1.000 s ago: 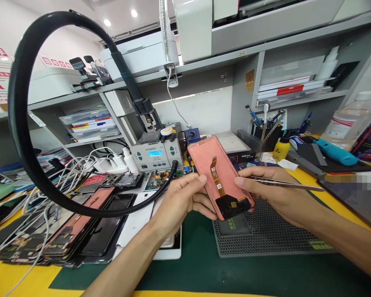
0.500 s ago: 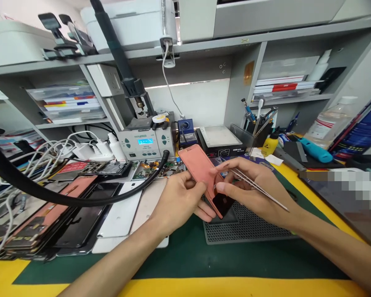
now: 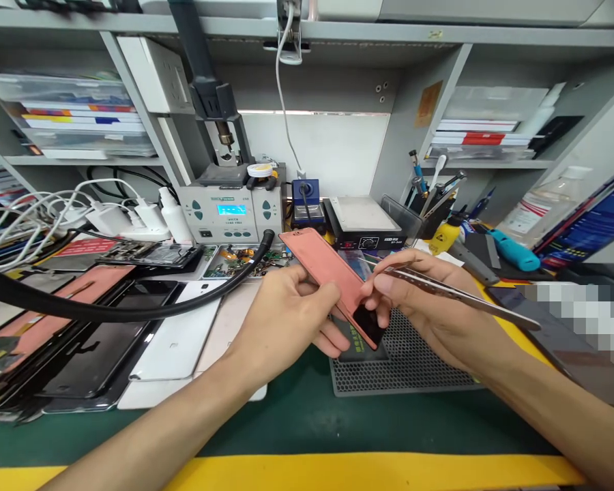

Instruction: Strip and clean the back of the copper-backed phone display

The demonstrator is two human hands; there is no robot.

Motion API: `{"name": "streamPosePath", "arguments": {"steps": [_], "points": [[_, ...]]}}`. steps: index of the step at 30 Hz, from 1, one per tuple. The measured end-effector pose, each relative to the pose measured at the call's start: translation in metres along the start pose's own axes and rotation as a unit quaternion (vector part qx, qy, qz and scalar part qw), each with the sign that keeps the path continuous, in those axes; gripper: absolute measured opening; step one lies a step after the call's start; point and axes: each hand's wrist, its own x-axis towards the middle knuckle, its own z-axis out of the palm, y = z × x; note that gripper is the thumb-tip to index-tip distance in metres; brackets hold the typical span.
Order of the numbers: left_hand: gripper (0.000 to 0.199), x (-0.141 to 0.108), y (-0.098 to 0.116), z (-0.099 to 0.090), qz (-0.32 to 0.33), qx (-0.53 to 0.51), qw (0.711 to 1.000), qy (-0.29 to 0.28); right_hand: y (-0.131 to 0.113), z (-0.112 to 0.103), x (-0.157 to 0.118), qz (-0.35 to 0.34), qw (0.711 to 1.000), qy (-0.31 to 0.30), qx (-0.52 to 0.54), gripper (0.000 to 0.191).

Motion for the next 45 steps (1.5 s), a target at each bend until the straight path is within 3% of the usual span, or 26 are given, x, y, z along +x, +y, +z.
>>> {"name": "streamPosePath", "arguments": {"steps": [5,13,21,32,38,43,45], "points": [[0.013,-0.001,0.0,0.0,-0.004,-0.024,1.0,-0.009,-0.002,0.001,0.001,0.008,1.0,-0.002,0.014,0.013],[0.02,0.0,-0.003,0.0,0.03,-0.033,0.997,-0.06,-0.011,0.002,-0.005,-0.044,0.993,0.027,-0.106,0.013],[0.024,0.003,-0.007,-0.001,0.043,-0.025,0.995,-0.083,-0.016,0.004,-0.008,-0.078,0.991,0.053,-0.094,0.012],[0.024,0.005,-0.007,-0.002,0.043,-0.051,0.995,-0.079,-0.014,-0.002,-0.016,-0.094,0.985,0.069,-0.125,0.005],[0.022,0.004,-0.006,-0.003,0.058,-0.083,0.991,-0.092,-0.018,-0.004,-0.023,-0.112,0.978,0.107,-0.141,0.022],[0.015,0.005,-0.007,-0.004,0.092,-0.131,0.982,-0.097,-0.024,-0.002,-0.026,-0.125,0.966,0.159,-0.162,0.005],[0.015,0.006,-0.007,-0.004,0.098,-0.15,0.978,-0.104,-0.022,-0.001,-0.026,-0.118,0.965,0.166,-0.166,0.009]]}}
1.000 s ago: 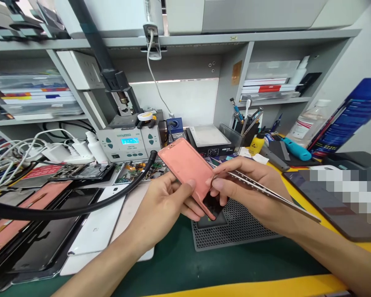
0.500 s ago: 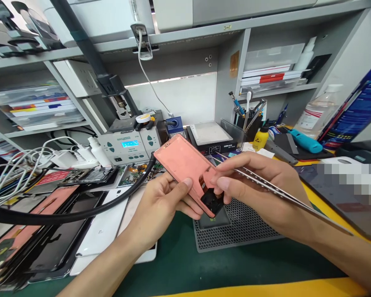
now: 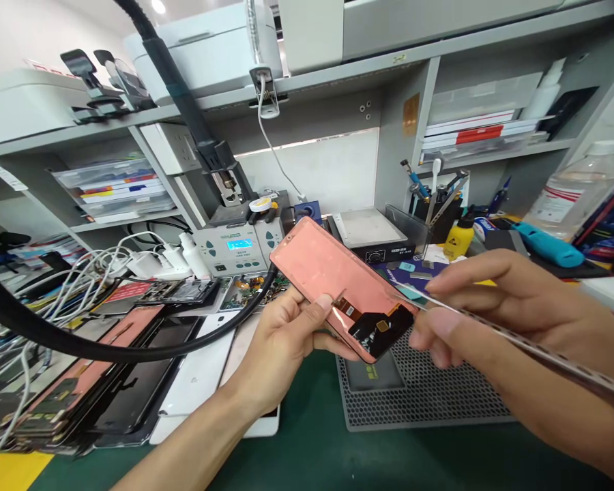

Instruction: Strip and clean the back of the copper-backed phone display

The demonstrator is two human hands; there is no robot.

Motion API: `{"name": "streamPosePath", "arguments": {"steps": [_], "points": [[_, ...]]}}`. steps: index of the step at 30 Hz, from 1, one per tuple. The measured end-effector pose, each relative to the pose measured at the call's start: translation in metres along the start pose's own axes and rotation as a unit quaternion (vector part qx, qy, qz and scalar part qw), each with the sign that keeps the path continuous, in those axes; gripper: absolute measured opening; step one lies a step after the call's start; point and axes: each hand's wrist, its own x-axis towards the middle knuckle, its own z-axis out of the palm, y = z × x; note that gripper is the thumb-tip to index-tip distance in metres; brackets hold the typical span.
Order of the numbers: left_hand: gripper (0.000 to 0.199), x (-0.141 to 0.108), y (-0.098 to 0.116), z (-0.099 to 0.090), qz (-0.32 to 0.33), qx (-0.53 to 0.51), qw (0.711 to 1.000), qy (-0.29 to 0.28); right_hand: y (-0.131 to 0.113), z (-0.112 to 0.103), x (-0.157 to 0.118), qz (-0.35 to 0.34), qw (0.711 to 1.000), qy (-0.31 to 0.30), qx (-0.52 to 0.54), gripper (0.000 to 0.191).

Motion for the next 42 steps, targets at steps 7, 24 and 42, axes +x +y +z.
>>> {"name": "streamPosePath", "arguments": {"steps": [7,24,42], "points": [[0.011,-0.001,0.001,0.001,0.002,-0.026,1.0,-0.014,0.003,0.003,0.002,0.041,0.999,0.015,0.027,0.023],[0.021,-0.002,0.001,0.0,-0.009,-0.07,0.996,-0.047,0.002,0.003,0.015,0.024,0.997,0.03,-0.065,0.02],[0.016,-0.01,-0.002,0.016,-0.054,-0.061,0.996,-0.029,0.012,0.015,0.002,-0.025,0.986,0.081,-0.145,0.005]]}}
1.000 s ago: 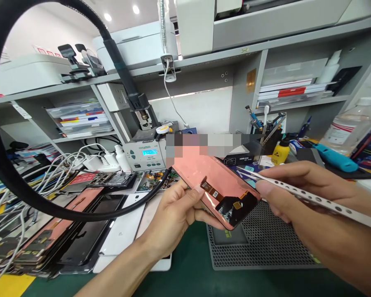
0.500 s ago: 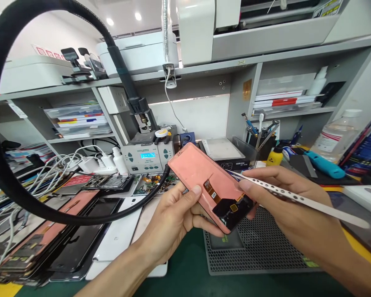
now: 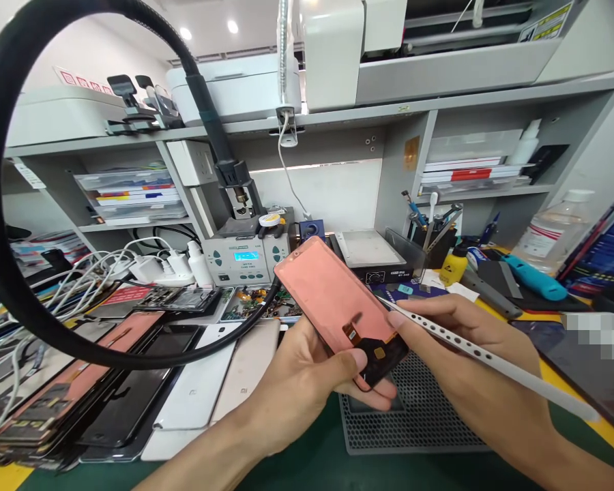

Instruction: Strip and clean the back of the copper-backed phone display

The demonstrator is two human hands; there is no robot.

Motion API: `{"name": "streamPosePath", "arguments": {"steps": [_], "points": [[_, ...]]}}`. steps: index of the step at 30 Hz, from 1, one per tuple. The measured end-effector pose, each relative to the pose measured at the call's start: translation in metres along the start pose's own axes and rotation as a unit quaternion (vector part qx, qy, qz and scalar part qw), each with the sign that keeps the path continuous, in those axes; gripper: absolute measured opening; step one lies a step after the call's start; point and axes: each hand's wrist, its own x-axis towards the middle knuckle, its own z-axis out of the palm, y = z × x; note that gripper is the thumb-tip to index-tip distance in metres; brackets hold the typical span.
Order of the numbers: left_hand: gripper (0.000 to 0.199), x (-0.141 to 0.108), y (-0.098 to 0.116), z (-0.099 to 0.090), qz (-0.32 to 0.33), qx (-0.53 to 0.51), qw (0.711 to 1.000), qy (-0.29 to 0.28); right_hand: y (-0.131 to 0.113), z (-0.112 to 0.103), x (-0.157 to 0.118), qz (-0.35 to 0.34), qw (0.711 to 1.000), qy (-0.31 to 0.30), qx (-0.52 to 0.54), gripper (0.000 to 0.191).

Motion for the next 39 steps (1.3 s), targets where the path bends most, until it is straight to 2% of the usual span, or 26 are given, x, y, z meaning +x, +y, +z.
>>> {"name": "streamPosePath", "arguments": {"steps": [7,12,16,22,25,29,33,35,36,38,39], "points": [[0.004,0.002,0.007,-0.003,-0.002,-0.034,0.999,-0.037,-0.002,-0.001,0.001,0.002,1.0,0.008,0.013,0.012],[0.017,0.003,0.008,-0.007,0.002,-0.044,0.993,-0.108,-0.003,-0.002,-0.002,0.012,0.999,0.003,0.035,0.013],[0.025,0.001,0.009,-0.011,0.0,-0.05,0.991,-0.127,-0.003,-0.002,-0.002,0.029,0.998,-0.008,0.049,0.014],[0.022,0.001,0.01,-0.012,0.013,-0.052,0.988,-0.147,-0.002,-0.003,0.002,0.034,0.997,-0.017,0.063,0.017],[0.021,0.002,0.01,-0.01,0.024,-0.01,0.99,-0.136,-0.002,-0.002,0.001,0.049,0.995,-0.022,0.08,0.021],[0.018,0.003,0.012,-0.006,0.039,0.061,0.995,-0.076,-0.003,-0.002,0.001,0.064,0.991,-0.04,0.113,0.027],[0.023,0.002,0.016,-0.002,0.048,0.111,0.992,-0.028,0.008,-0.021,0.017,0.09,0.992,0.019,0.091,0.037],[0.022,0.002,0.016,-0.003,0.045,0.117,0.992,-0.026,0.015,-0.034,0.027,0.103,0.983,-0.087,0.123,0.05],[0.021,0.002,0.016,-0.004,0.043,0.114,0.992,-0.028,0.016,-0.038,0.03,0.104,0.979,-0.118,0.127,0.053],[0.02,0.002,0.015,-0.006,0.036,0.1,0.994,-0.032,0.015,-0.04,0.03,0.09,0.975,-0.15,0.138,0.048],[0.019,0.003,0.015,-0.008,0.03,0.093,0.995,-0.034,0.012,-0.037,0.027,0.073,0.977,-0.136,0.148,0.045]]}}
